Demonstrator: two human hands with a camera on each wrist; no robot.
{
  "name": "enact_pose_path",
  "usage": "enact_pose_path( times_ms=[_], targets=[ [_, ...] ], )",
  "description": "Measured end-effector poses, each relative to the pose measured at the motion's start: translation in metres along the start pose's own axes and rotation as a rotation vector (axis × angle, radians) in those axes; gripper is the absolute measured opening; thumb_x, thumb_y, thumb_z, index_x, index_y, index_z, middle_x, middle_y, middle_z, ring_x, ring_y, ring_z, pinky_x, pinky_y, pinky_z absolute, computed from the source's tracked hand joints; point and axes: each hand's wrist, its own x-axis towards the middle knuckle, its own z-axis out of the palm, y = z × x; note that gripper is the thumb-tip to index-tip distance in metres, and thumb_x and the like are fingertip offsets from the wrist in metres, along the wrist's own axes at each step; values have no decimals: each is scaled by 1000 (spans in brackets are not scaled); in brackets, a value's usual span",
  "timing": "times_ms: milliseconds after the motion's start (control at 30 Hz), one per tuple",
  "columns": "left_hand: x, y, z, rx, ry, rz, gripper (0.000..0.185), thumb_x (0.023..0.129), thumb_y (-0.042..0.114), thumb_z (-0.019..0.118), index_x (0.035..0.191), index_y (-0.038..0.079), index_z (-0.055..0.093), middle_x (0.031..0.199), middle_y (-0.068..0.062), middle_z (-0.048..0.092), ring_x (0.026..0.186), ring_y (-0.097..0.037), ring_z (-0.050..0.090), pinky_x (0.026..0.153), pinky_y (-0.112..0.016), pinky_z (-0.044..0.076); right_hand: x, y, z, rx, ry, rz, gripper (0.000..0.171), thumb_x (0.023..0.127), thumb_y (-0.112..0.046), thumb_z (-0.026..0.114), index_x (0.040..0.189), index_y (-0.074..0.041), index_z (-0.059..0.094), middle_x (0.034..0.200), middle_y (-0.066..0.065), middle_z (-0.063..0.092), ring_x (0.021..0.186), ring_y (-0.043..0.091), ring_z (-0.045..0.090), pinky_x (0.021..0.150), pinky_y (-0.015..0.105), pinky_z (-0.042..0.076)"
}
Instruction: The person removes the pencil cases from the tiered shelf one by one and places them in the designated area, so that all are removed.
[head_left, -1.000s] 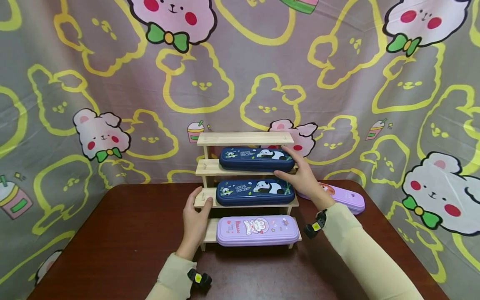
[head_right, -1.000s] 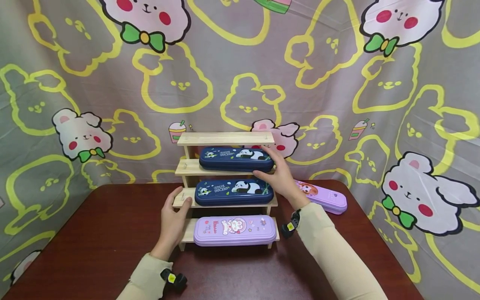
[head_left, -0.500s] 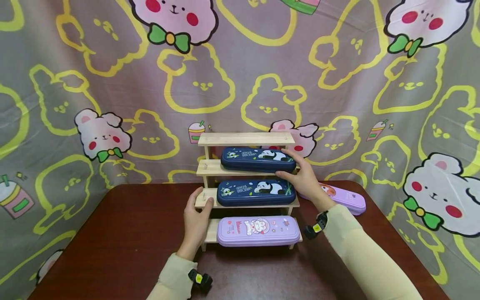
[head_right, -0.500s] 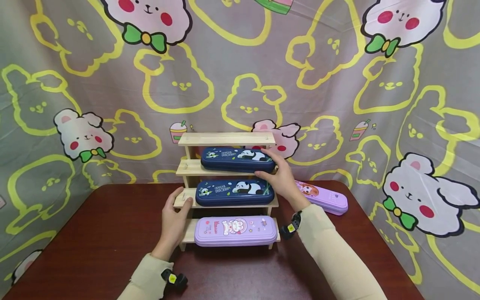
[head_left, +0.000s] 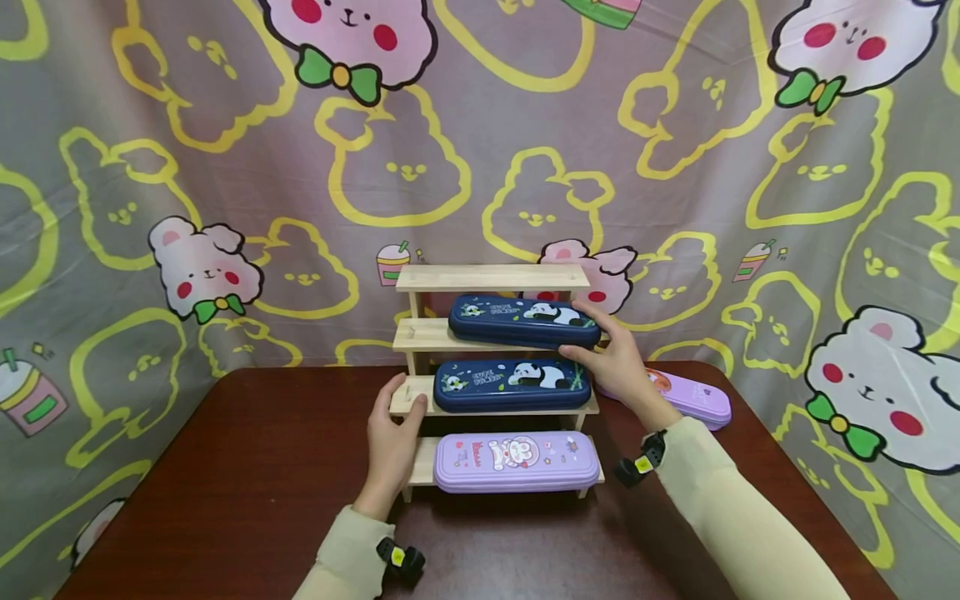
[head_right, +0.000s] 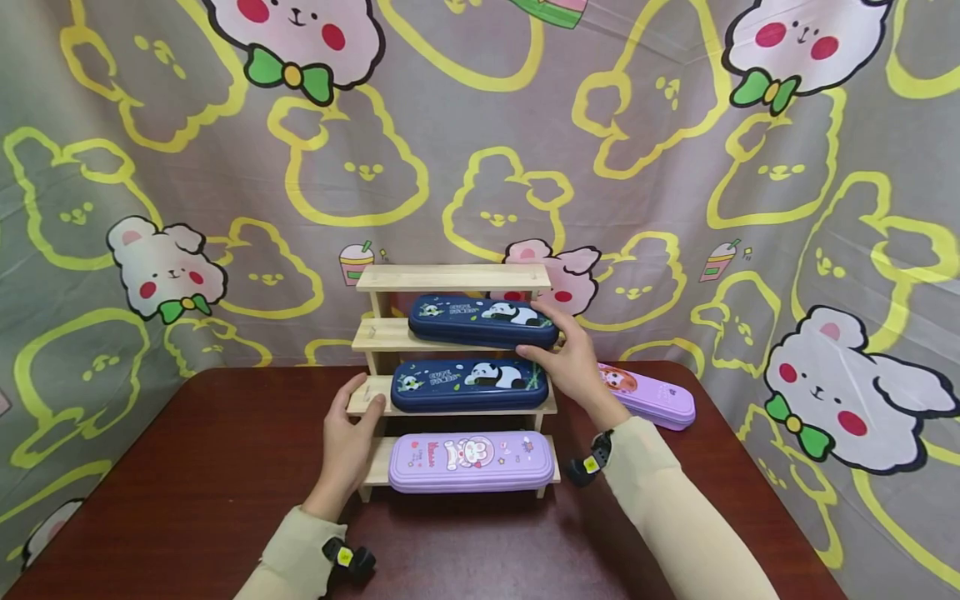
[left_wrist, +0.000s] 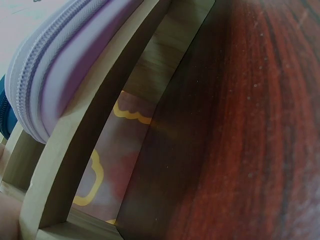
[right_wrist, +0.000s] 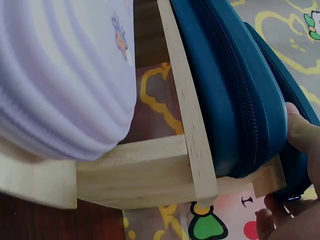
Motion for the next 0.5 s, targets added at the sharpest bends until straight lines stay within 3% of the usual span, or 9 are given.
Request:
enact_pose_path(
  times_ms=[133,233,367,500],
  targets=[
    [0,1,0,1,-3,-1,49,96,22,67,142,13,51,145,-7,47,137,-22,36,112,-46,26,-5,-4,-4,-5,3,-25,69,86,-2,75,148,-4,44,139,23,47,112,38,54,92,55,48],
    [0,2,0,-3,0,-1,49,96,22,67,142,14,51,145,-6,47,137,-21,35,112,-46,26,-5,6,-6,1,-2,-46,69,86,-1,75,147,-4,44,139,23,47,110,39,55,90,44,52],
    [-1,3,0,-7,-4,-5,51,96,21,67,143,13,50,146,-8,47,138,-23,35,111,-47,26,-5,25,-8,7,-1,-59,70,85,-3,77,148,-9,45,138,20,48,107,37,56,81,25,53],
    [-2,4,0,-5,-9,-11,52,96,20,67,144,12,49,147,-10,45,138,-24,34,111,-47,26,-8,33,-11,-13,20,-60,69,84,-11,80,146,-18,50,137,14,50,106,33,56,79,19,50]
  ],
)
